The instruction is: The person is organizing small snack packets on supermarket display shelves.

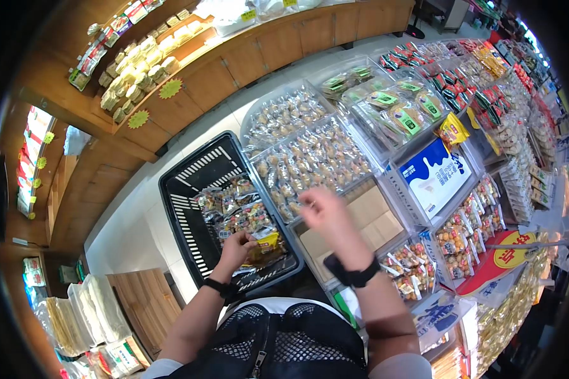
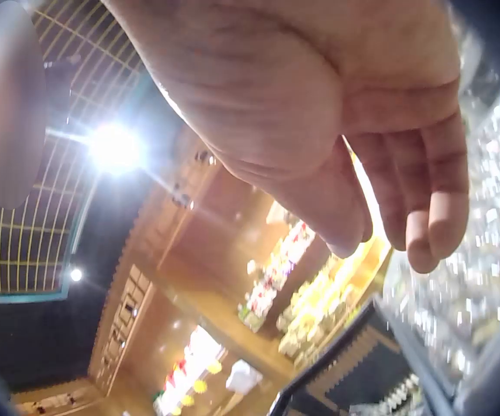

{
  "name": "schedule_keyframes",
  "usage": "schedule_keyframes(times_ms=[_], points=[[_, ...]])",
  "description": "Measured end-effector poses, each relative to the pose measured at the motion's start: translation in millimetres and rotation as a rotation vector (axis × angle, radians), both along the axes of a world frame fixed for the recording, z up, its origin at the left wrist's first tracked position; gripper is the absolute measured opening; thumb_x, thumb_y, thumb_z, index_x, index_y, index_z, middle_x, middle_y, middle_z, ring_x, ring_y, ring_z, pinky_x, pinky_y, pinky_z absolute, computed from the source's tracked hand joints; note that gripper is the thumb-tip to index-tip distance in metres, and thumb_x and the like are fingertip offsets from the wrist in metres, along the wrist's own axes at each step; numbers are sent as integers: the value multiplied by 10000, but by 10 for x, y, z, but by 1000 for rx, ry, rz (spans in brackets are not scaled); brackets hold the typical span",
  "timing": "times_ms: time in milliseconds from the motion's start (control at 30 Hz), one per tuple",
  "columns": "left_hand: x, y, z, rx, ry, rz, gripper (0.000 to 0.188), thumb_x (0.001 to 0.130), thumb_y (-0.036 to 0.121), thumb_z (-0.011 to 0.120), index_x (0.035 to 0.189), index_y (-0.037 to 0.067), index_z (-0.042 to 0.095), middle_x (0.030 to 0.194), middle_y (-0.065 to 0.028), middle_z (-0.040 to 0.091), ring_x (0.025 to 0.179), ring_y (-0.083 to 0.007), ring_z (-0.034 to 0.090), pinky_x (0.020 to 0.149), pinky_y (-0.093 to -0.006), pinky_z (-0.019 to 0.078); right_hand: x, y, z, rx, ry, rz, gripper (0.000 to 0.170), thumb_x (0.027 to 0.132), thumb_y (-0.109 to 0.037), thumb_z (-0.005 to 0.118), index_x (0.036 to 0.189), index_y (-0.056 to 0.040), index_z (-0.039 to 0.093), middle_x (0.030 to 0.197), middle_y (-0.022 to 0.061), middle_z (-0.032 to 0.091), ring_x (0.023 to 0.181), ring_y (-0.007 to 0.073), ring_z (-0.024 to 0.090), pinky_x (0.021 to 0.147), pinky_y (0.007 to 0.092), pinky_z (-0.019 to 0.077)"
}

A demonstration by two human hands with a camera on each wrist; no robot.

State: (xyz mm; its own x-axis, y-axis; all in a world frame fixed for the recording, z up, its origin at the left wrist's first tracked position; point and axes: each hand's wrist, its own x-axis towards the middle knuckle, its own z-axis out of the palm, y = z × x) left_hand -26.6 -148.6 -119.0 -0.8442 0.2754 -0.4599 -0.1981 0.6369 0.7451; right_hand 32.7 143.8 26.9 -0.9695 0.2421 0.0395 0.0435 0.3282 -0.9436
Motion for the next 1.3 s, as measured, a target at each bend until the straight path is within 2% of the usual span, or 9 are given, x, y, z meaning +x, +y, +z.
schedule_keyframes(times_ms=[67, 100, 233, 300, 567, 767, 900, 1000, 1300], points=[[72, -82, 438, 67, 76, -11, 71, 815, -17, 694, 858, -1, 640, 837, -46, 625, 798, -132, 617, 719, -279, 491, 110, -418, -266, 163, 40, 152, 287, 802, -76, 707, 1077, -30, 641, 939, 94, 590, 738, 193, 590, 678, 315, 481], [105, -48, 841, 110, 45, -1, 98, 820, 12, 701, 872, -1, 619, 1070, -70, 577, 942, -176, 627, 759, -312, 543, 169, -590, -145, 39, -139, 208, 365, 788, -60, 710, 1136, -36, 607, 1065, 150, 592, 823, 326, 623, 725, 381, 503], [139, -248, 1152, 471, 58, 13, 72, 848, -10, 664, 887, 33, 620, 1193, -57, 562, 1167, -175, 530, 953, -330, 482, 214, -949, -135, -54, -119, 256, 478, 798, -84, 736, 1249, -66, 580, 1097, 110, 576, 767, 240, 607, 694, 330, 496], [158, -230, 1232, 572, 36, 21, 77, 856, -12, 652, 904, 36, 616, 1202, -68, 573, 1158, -174, 537, 965, -328, 467, 188, -1027, -131, -137, 5, 241, 407, 795, -44, 738, 1188, -54, 634, 1053, 65, 564, 743, 126, 556, 669, 260, 471], [304, 27, 1367, 829, 5, 10, 79, 900, 14, 586, 971, 46, 586, 1227, -123, 590, 1133, -192, 554, 1001, -349, 430, 248, -924, -154, -138, 93, 160, 139, 812, -10, 675, 943, -11, 722, 928, 84, 657, 883, 196, 634, 778, 298, 504], [317, 253, 1532, 796, -33, 53, 174, 963, 72, 539, 1132, 65, 582, 1294, -79, 537, 1171, -205, 558, 927, -362, 521, 245, -31, 242, -121, 241, -48, 149, 836, -13, 608, 936, -10, 718, 861, 60, 659, 839, 180, 637, 715, 287, 504], [289, 232, 1481, 702, -62, 134, 150, 994, 147, 541, 1113, 76, 599, 1141, -27, 602, 1065, -134, 596, 883, -340, 534, 423, 1054, 728, -183, 237, -591, 139, 896, -53, 616, 969, -28, 732, 894, 39, 684, 709, 94, 630, 609, 231, 516], [285, 234, 1413, 683, -145, 279, 119, 978, 101, 553, 1070, 58, 616, 1083, -39, 619, 1020, -135, 609, 878, -322, 548, 550, 1934, 799, 17, 189, -947, 158, 865, -119, 686, 935, 14, 734, 767, 25, 691, 587, 72, 600, 515, 212, 465], [286, 433, 1374, 633, -134, 264, 124, 983, 123, 561, 1049, 33, 614, 995, -45, 635, 927, -114, 606, 796, -272, 532, 140, 3283, -180, 160, -91, -993, 218, 796, -100, 729, 967, 33, 710, 704, 70, 670, 496, 104, 595, 451, 244, 470]])
